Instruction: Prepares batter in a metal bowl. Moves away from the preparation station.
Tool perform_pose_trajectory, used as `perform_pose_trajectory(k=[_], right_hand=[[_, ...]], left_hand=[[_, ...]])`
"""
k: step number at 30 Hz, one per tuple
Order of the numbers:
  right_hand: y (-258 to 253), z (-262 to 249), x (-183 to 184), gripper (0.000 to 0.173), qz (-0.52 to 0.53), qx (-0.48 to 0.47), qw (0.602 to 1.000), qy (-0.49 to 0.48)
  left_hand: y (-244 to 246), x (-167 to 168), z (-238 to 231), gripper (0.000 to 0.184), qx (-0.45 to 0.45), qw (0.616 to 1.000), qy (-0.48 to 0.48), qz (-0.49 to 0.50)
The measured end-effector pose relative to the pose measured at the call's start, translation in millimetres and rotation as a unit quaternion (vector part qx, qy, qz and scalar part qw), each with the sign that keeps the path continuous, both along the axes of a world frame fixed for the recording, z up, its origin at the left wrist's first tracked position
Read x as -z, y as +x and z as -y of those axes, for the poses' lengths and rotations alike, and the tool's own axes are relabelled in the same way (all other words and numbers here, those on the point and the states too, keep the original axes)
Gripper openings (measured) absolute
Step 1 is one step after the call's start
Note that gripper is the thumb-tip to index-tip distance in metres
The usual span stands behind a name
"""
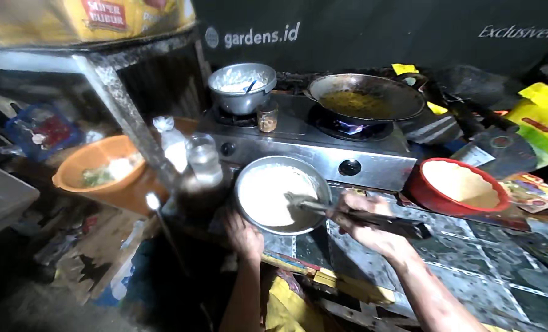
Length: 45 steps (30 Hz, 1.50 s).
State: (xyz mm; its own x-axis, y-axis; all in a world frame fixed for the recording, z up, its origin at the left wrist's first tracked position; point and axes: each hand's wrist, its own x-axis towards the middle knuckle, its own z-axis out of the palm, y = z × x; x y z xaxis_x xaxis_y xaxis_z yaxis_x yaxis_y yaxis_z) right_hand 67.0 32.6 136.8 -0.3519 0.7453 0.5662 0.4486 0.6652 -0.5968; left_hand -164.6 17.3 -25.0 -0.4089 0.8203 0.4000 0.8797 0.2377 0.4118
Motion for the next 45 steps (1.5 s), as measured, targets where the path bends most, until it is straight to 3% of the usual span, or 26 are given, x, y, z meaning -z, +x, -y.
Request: perform_pose_trajectory(k=[3, 5, 7, 10, 13, 15, 19, 22, 25, 29, 33, 37, 40, 42, 45], right_hand=[[-25.7, 17.1, 8.5, 0.02, -0.123, -0.092, 0.987, -0.049], [-47.5, 9.7, 32.0, 0.017, -0.172, -0.097, 0.98, -0.037], [-54.6, -4.7, 54.3, 0.02, -0.143, -0.046, 0.988, 0.018], [-48.0, -1.7, 50.8, 0.029, -0.042, 0.028, 0.994, 0.102], [-54.2, 28.3, 32.5, 0.03, -0.043, 0.011, 0.997, 0.068], [-61.1, 28.0, 43.1, 0.027, -0.077, -0.013, 0.996, 0.046], [-54.6, 11.6, 52.7, 0.03, -0.035, 0.028, 0.993, 0.108], [-57.8, 30.2, 35.5, 0.034, -0.028, 0.012, 0.996, 0.079], [-64.0, 19.4, 49.2, 0.025, -0.072, 0.005, 0.995, 0.067], [-54.7, 13.2, 44.7, 0.027, -0.034, 0.048, 0.99, 0.125], [-71.3, 27.4, 48.8, 0.024, -0.073, -0.018, 0.995, 0.07], [-62.3, 4.9, 54.2, 0.02, -0.041, 0.052, 0.992, 0.109], [-69.0, 24.1, 36.9, 0.023, -0.045, -0.004, 0.994, 0.098], [-75.8, 19.8, 46.1, 0.023, -0.079, -0.037, 0.993, 0.075], [-66.3, -4.0, 55.5, 0.021, -0.055, 0.025, 0.993, 0.099]], left_hand=[[-1.1, 0.7, -0.3, 0.066, 0.006, 1.0, 0.009, 0.006], [-1.4, 2.4, 0.6, 0.063, 0.015, 0.999, 0.028, 0.016], [-1.2, 1.8, 1.6, 0.061, 0.017, 0.999, 0.029, 0.022], [-2.1, 1.1, 1.2, 0.057, 0.006, 1.0, 0.004, 0.0], [-0.9, -4.3, 1.6, 0.055, 0.009, 0.997, -0.074, 0.005], [-0.7, -6.3, 2.1, 0.057, 0.014, 0.994, -0.11, 0.005], [-0.6, -7.3, 0.5, 0.056, 0.014, 0.992, -0.126, 0.008], [1.7, -5.2, -2.4, 0.057, 0.002, 0.991, -0.132, 0.009], [-0.2, -9.7, 0.5, 0.058, 0.015, 0.987, -0.159, 0.02], [1.8, -6.5, 2.3, 0.054, 0.018, 0.995, -0.092, 0.03], [2.2, -3.4, 3.5, 0.06, 0.009, 0.998, -0.05, 0.031], [1.3, -3.9, 3.4, 0.06, 0.014, 1.0, -0.012, 0.024], [1.5, -3.8, 3.1, 0.059, 0.005, 1.0, -0.021, 0.016], [1.9, -5.3, 4.1, 0.061, 0.003, 0.999, -0.042, 0.015], [1.5, -8.8, 4.1, 0.061, 0.007, 0.999, -0.052, 0.014]])
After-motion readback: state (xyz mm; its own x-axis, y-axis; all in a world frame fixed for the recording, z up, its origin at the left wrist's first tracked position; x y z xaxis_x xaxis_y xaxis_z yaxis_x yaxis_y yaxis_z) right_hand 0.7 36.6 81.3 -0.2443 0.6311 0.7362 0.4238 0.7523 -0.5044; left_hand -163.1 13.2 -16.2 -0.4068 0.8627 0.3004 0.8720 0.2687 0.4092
